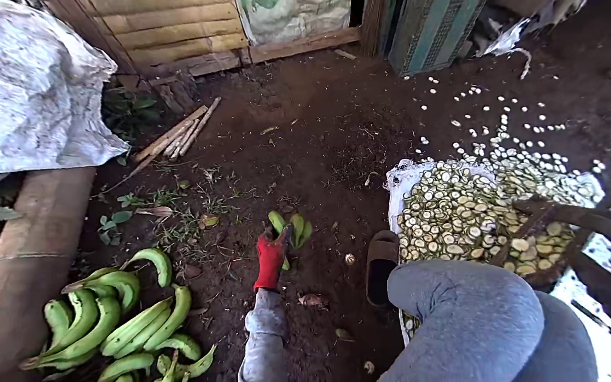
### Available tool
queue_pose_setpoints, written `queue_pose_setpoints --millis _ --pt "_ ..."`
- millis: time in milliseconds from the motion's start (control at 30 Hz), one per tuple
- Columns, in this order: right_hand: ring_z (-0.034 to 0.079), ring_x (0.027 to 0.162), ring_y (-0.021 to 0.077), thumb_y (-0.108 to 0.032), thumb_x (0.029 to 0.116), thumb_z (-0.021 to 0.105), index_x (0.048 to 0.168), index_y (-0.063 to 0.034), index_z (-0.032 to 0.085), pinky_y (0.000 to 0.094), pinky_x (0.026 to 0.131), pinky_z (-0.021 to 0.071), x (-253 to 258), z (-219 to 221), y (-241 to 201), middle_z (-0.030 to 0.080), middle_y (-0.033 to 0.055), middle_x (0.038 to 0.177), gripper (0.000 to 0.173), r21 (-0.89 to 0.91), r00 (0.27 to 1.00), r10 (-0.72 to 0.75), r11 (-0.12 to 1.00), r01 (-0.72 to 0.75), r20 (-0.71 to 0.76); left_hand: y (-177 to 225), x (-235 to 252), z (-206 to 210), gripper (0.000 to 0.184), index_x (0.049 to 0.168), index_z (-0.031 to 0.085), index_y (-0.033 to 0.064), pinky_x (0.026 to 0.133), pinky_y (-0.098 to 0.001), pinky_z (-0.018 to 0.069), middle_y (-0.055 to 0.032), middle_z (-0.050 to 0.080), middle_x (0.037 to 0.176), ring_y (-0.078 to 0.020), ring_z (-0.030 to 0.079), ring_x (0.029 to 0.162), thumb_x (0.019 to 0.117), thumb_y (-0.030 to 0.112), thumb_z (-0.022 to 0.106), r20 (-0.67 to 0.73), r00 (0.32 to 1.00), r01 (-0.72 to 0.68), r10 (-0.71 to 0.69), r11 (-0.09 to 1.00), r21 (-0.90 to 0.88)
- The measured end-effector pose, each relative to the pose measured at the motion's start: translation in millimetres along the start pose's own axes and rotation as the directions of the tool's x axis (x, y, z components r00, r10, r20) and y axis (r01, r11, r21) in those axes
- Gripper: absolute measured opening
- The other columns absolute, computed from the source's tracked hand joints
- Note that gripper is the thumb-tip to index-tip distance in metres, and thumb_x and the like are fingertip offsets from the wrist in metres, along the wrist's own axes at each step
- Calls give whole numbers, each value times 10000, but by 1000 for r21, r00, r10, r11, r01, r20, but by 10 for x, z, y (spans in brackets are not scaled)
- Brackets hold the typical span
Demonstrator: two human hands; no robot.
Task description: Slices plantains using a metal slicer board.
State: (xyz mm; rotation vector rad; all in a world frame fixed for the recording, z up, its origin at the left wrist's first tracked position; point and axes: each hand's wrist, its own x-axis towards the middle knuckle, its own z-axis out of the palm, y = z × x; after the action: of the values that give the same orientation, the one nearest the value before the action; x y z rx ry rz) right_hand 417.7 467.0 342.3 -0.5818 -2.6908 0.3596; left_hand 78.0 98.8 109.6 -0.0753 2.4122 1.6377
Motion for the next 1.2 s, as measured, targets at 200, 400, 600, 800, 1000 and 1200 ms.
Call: queue_pose_setpoints --millis 200,400,600,800,1000,1200 --pt "315 1501 412 -438 762 805 1489 -192 521 630 1171 307 564 293 -730 437 144 1583 819 -29 856 -515 856 516 40 1895 -974 576 218 1054 724 107 650 -254 583 20 728 853 -60 679 722 928 285 720 486 721 -337 494 863 -377" --pt "633 1129 239 -212 681 873 1302 9 573 370 986 538 209 -452 -389 641 162 1215 723 140 870 -316 909 392 -378 2929 -1725 1172 364 1311 581 155 661 -221 571 17 666 992 -63 647 775 1016 367 598 463 294 -386 836 547 -743" --pt "664 1052 89 -95 662 909 1378 -90 464 268 894 604 -521 -809 175 647 27 1202 844 660 906 155 734 162 -395 3480 -2641 2070 1341 1628 251 141 1160 -422 428 -116 342 1627 -224 426 1440 527 355 987 549 -198 -741 812 243 -626" --pt "669 942 78 -126 697 865 1322 -150 481 256 762 605 -1091 -1042 651 653 2 1118 734 705 934 282 708 -48 -220 3334 -3072 2704 1120 1558 394 99 1104 -456 470 -155 494 1506 -263 528 1342 605 250 964 644 -321 -740 695 239 -628" --pt "669 818 349 -82 708 837 1285 -141 609 548 631 542 -1602 -1092 759 648 173 1046 624 -13 802 585 807 -591 -124 3448 -3005 3461 574 1480 552 215 1067 -734 313 -272 493 1500 -567 418 1369 933 134 704 796 -401 -892 454 -392 -226" --pt "660 819 165 -9 740 748 1283 -81 537 349 666 585 -2149 -716 1320 660 87 1061 586 630 673 663 684 -368 -327 3698 -2371 3685 995 1531 467 249 984 -804 328 -266 462 1497 -585 412 1333 648 145 915 780 99 -981 618 -71 181"
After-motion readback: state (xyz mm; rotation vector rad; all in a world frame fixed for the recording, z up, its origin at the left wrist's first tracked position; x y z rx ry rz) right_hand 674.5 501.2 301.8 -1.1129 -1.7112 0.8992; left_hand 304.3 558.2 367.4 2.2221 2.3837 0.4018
